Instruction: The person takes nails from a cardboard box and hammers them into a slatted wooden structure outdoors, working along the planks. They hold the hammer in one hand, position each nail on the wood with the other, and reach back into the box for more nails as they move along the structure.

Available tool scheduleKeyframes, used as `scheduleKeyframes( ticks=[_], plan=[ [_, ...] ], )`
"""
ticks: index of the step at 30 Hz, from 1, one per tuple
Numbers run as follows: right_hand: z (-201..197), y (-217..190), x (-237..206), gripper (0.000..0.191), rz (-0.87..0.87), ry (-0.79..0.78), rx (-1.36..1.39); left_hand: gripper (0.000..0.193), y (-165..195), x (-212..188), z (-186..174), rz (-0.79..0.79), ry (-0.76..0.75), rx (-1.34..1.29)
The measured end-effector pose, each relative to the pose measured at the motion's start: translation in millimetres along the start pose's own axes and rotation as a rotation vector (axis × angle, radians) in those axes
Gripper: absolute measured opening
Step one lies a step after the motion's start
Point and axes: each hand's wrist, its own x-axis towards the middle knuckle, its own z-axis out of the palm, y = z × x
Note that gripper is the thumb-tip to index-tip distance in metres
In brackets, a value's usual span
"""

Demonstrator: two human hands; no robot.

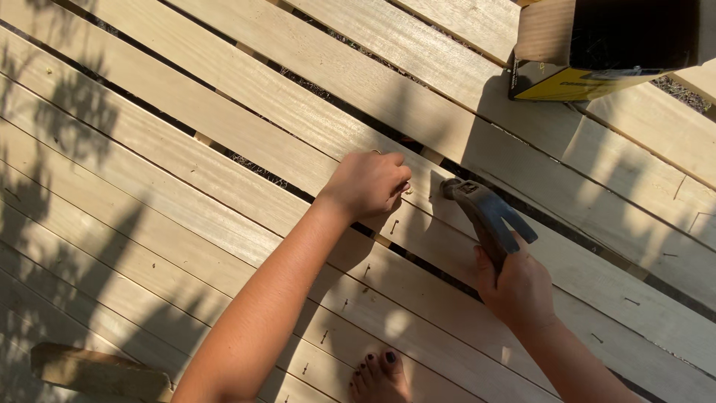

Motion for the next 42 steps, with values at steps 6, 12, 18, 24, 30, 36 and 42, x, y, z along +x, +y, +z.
scheduleKeyframes(
  ticks=[6,12,18,24,30,36,42],
  plan=[
    [-3,-4,-1,0.048,0.015,-0.01,-0.009,0.015,7,2,3,-0.022,0.249,-0.241],
    [-6,-5,-3,0.04,-0.007,-0.017,0.016,0.01,13,-5,9,0.031,0.365,-0.265],
    [-7,-4,-1,0.038,-0.084,0.018,0.041,0.007,15,-3,8,-0.1,0.307,-0.284],
    [-5,-5,0,0.042,-0.079,0.031,0.032,0.006,16,-3,9,-0.095,0.313,-0.284],
    [-7,-6,0,0.035,-0.074,0.017,0.042,0.007,18,-1,10,-0.083,0.352,-0.234],
    [-9,-8,1,0.037,-0.104,0.033,0.064,0.012,22,2,10,-0.046,0.35,-0.134],
    [-8,-6,1,0.035,-0.086,0.01,0.067,0.013,24,0,10,-0.009,0.399,-0.09]
  ],
)
